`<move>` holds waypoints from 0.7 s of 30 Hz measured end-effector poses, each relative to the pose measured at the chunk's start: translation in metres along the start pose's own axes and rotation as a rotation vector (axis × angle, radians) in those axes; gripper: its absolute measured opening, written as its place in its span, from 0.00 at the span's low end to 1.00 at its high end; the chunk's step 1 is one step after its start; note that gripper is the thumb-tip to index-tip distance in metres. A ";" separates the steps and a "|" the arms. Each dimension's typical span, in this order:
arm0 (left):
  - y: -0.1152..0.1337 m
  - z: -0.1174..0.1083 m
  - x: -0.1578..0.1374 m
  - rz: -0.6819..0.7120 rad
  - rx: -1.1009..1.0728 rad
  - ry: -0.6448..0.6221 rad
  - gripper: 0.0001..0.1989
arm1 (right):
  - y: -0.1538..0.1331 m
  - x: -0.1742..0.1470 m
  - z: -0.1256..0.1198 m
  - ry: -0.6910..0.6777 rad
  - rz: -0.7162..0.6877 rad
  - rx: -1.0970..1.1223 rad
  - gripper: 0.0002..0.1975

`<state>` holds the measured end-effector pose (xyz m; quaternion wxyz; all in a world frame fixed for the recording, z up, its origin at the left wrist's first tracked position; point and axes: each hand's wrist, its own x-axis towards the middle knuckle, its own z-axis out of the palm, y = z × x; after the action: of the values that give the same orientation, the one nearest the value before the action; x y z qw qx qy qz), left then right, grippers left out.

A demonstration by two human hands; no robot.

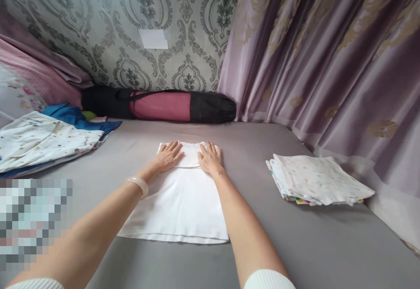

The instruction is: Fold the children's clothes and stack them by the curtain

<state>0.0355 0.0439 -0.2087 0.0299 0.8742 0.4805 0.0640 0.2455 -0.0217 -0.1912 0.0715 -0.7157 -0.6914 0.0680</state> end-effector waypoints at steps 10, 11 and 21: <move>0.006 -0.002 -0.005 0.028 0.032 0.085 0.28 | -0.002 -0.001 0.003 0.028 0.003 -0.005 0.27; 0.007 -0.003 -0.007 0.047 0.035 0.111 0.27 | -0.002 -0.001 0.003 0.025 0.003 -0.006 0.27; 0.011 -0.010 -0.016 0.193 -0.009 0.187 0.27 | -0.016 -0.005 -0.005 0.101 -0.001 -0.072 0.26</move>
<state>0.0352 0.0245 -0.1992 -0.0175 0.9064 0.3946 0.1497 0.2310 -0.0260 -0.1837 0.0808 -0.7200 -0.6892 0.0068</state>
